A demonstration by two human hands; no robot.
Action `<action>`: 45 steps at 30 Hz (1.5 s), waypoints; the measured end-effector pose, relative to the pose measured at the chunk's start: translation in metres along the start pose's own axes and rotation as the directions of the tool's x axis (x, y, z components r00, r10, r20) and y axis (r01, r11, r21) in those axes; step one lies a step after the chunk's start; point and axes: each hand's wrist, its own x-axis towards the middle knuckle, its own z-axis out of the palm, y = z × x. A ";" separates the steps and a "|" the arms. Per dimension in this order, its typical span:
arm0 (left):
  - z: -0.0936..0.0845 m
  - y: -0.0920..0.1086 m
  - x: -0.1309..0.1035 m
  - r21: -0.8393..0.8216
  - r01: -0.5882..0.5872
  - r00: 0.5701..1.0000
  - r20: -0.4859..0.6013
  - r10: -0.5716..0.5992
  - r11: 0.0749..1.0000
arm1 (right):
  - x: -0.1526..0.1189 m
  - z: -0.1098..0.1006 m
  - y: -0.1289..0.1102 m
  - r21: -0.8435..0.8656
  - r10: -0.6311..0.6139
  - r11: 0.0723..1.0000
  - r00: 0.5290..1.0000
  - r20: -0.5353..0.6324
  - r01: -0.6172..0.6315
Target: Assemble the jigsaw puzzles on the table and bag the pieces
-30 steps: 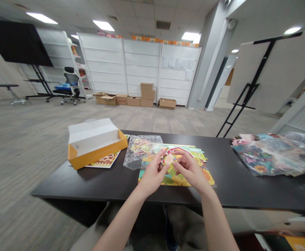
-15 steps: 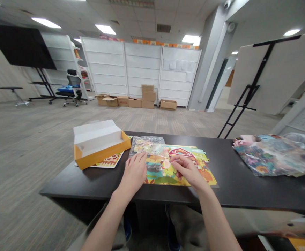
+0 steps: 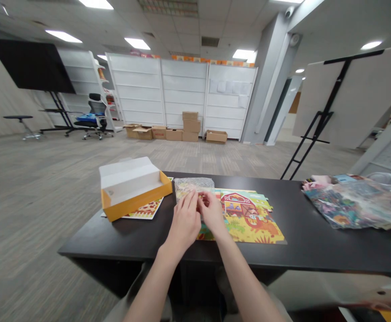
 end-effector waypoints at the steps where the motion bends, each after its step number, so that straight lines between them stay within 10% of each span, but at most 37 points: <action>1: 0.000 0.000 -0.001 0.005 -0.002 1.000 0.005 0.002 1.000 | 0.002 0.004 0.000 -0.051 -0.019 0.999 1.000 -0.020 0.018; 9: -0.002 -0.002 0.001 0.038 -0.026 1.000 0.010 0.026 0.999 | 0.009 0.005 0.001 -0.269 -0.129 0.944 0.965 0.230 0.190; 17: -0.001 0.005 0.003 0.144 -0.030 0.999 -0.036 0.035 0.989 | -0.004 -0.057 -0.011 -0.244 -0.212 0.906 0.870 0.445 0.346; 22: -0.005 0.019 0.005 0.069 -0.097 0.984 -0.141 0.106 0.993 | -0.006 -0.150 -0.006 -0.458 -0.067 0.884 0.995 0.075 0.094; 27: 0.009 0.045 -0.001 -0.019 -0.275 0.956 0.097 0.275 0.961 | -0.006 -0.231 0.031 -0.780 0.130 0.513 0.930 -0.343 -0.359; 33: 0.045 0.064 -0.013 0.107 -0.359 0.858 0.430 0.282 0.927 | -0.007 -0.235 0.053 -0.890 0.134 0.320 0.945 -0.297 -0.325; 45: 0.045 0.074 -0.011 0.144 -0.348 0.846 0.475 0.244 0.927 | -0.016 -0.250 0.053 -0.775 0.044 0.545 0.934 -0.356 -0.321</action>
